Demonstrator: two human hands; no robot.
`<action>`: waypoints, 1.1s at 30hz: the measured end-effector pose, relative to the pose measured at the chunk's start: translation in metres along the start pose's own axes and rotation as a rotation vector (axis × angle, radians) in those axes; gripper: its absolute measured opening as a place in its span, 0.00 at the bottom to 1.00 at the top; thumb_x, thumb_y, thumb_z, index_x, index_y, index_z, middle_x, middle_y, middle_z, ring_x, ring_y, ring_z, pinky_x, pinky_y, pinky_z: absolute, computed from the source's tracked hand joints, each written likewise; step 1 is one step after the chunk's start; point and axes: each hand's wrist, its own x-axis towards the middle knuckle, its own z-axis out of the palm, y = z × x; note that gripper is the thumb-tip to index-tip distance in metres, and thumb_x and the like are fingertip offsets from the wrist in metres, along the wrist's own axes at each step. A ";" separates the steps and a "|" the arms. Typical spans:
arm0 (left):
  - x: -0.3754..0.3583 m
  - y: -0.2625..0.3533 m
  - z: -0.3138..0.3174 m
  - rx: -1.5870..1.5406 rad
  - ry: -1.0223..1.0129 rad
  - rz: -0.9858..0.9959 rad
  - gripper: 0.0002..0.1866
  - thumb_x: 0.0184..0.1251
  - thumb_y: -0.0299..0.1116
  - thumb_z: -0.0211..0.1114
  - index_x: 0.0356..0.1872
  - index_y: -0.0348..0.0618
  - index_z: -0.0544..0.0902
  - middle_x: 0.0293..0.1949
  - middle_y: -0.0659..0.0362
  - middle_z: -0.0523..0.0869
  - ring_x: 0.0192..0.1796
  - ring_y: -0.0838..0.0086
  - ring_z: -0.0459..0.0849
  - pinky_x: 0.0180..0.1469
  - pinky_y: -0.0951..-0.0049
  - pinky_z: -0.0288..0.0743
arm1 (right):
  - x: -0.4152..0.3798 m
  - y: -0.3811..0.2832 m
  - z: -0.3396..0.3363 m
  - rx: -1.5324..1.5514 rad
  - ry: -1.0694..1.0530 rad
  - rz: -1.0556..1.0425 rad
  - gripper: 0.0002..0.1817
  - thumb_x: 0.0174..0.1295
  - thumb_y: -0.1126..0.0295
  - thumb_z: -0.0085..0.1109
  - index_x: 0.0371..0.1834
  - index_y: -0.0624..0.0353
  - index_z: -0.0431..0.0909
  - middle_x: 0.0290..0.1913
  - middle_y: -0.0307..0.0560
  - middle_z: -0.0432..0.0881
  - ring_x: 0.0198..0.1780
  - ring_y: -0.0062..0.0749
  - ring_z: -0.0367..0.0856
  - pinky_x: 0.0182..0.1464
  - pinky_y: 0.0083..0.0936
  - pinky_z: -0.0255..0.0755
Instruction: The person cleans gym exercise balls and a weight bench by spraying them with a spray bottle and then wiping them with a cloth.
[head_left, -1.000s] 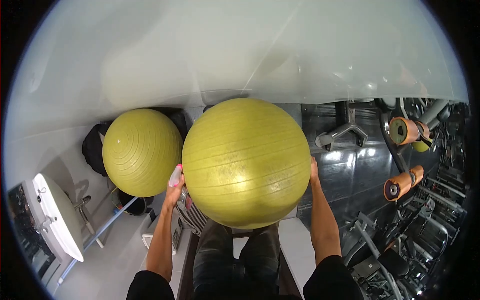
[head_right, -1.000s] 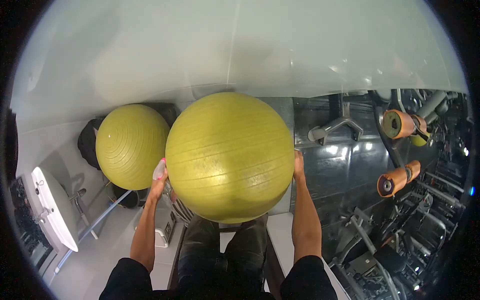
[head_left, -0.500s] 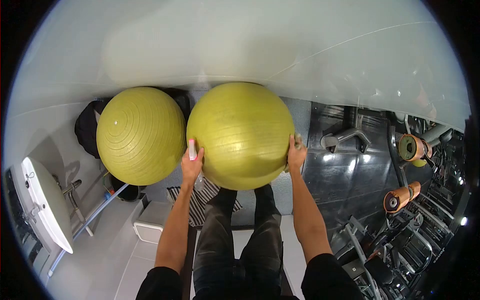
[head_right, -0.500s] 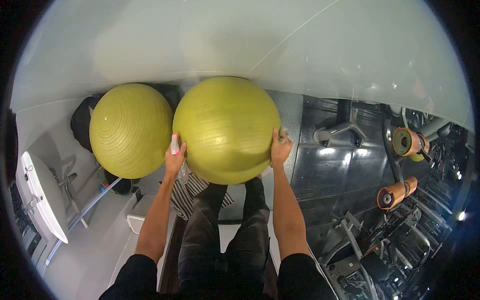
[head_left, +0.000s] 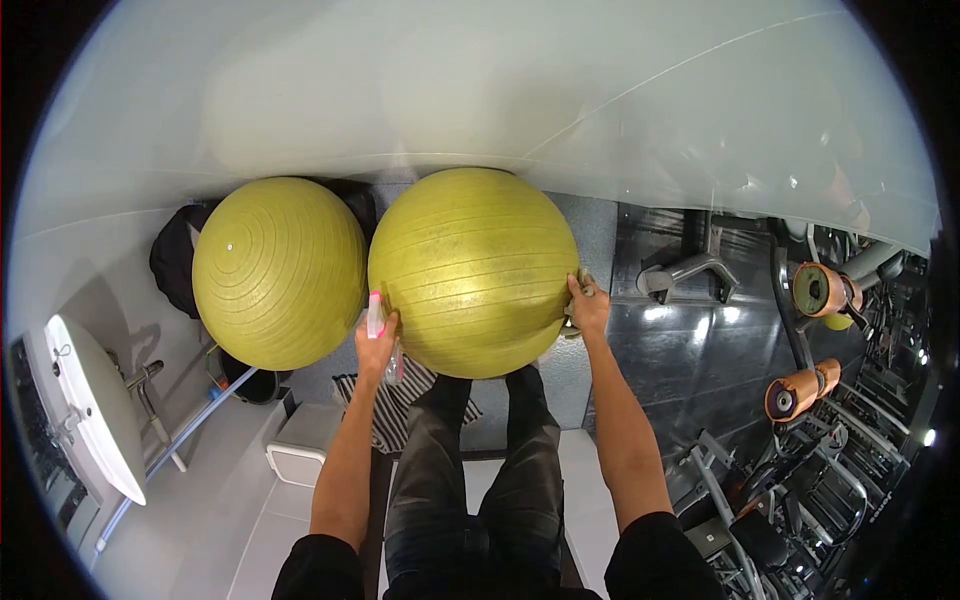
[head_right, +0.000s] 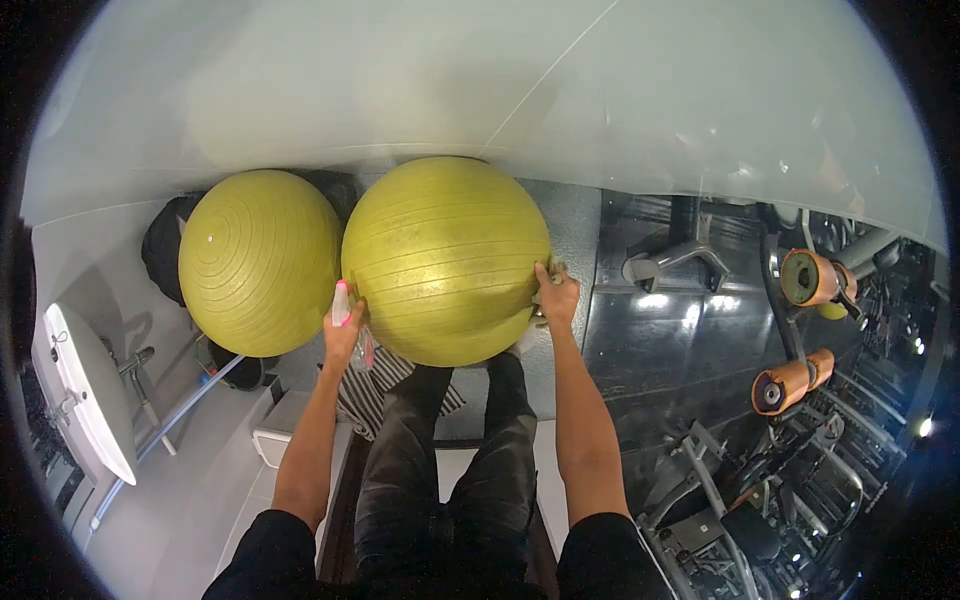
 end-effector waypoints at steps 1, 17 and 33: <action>-0.004 0.005 -0.001 0.001 0.001 0.004 0.22 0.64 0.32 0.65 0.57 0.33 0.76 0.29 0.58 0.81 0.28 0.78 0.80 0.29 0.76 0.78 | -0.002 -0.001 -0.003 0.034 0.014 -0.003 0.32 0.52 0.46 0.67 0.54 0.60 0.80 0.50 0.66 0.76 0.54 0.54 0.77 0.60 0.39 0.69; -0.118 0.141 0.010 -0.062 -0.132 0.187 0.21 0.63 0.24 0.61 0.58 0.38 0.76 0.21 0.66 0.75 0.25 0.83 0.74 0.31 0.79 0.70 | -0.123 -0.008 -0.137 0.689 0.072 -0.174 0.22 0.61 0.66 0.63 0.56 0.67 0.76 0.51 0.47 0.81 0.51 0.27 0.77 0.54 0.23 0.69; -0.274 0.303 0.130 -0.172 -0.833 0.460 0.13 0.66 0.21 0.59 0.51 0.34 0.73 0.49 0.52 0.80 0.41 0.76 0.81 0.36 0.76 0.77 | -0.261 0.106 -0.371 1.370 0.618 -0.060 0.21 0.67 0.72 0.54 0.62 0.65 0.70 0.52 0.43 0.79 0.48 0.23 0.78 0.51 0.20 0.73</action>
